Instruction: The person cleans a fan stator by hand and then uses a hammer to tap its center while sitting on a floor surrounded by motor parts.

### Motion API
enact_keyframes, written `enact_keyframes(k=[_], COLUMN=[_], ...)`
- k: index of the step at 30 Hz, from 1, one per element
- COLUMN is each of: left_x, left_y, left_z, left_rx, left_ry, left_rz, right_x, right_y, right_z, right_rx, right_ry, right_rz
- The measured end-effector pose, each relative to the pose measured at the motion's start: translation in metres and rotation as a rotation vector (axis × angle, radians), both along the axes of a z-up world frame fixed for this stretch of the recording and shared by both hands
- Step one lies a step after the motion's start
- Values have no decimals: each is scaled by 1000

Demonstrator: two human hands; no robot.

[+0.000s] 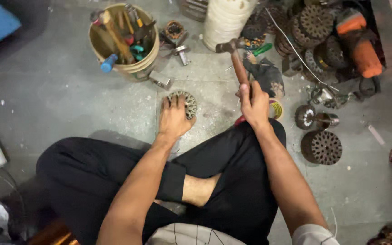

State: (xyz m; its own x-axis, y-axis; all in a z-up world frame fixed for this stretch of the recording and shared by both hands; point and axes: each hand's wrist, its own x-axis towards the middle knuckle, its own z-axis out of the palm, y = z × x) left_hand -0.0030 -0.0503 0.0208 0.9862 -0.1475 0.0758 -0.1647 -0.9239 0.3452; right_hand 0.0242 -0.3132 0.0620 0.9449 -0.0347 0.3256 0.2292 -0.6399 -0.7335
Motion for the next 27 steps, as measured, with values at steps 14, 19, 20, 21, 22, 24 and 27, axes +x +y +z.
enact_keyframes(k=[14, 19, 20, 21, 22, 24, 27], left_x=[-1, -13, -15, -16, -17, -17, -16], left_y=[43, 34, 36, 37, 38, 34, 36], left_z=[-92, -38, -31, -27, -25, -26, -27], left_rx=[-683, -203, -207, -212, -196, -164, -163], left_ry=[-76, -37, 2, 40, 85, 176, 221], left_rz=[381, 277, 231, 186, 184, 176, 230], right_x=[8, 9, 11, 11, 12, 16, 18], right_y=[-4, 6, 9, 10, 12, 18, 22], right_z=[-2, -1, -2, -2, -2, -4, -13], right_rx=[-301, -579, -629, -649, -667, -689, -658], right_ry=[-76, 117, 158, 172, 184, 172, 103], right_rz=[224, 399, 425, 457, 497, 552, 581])
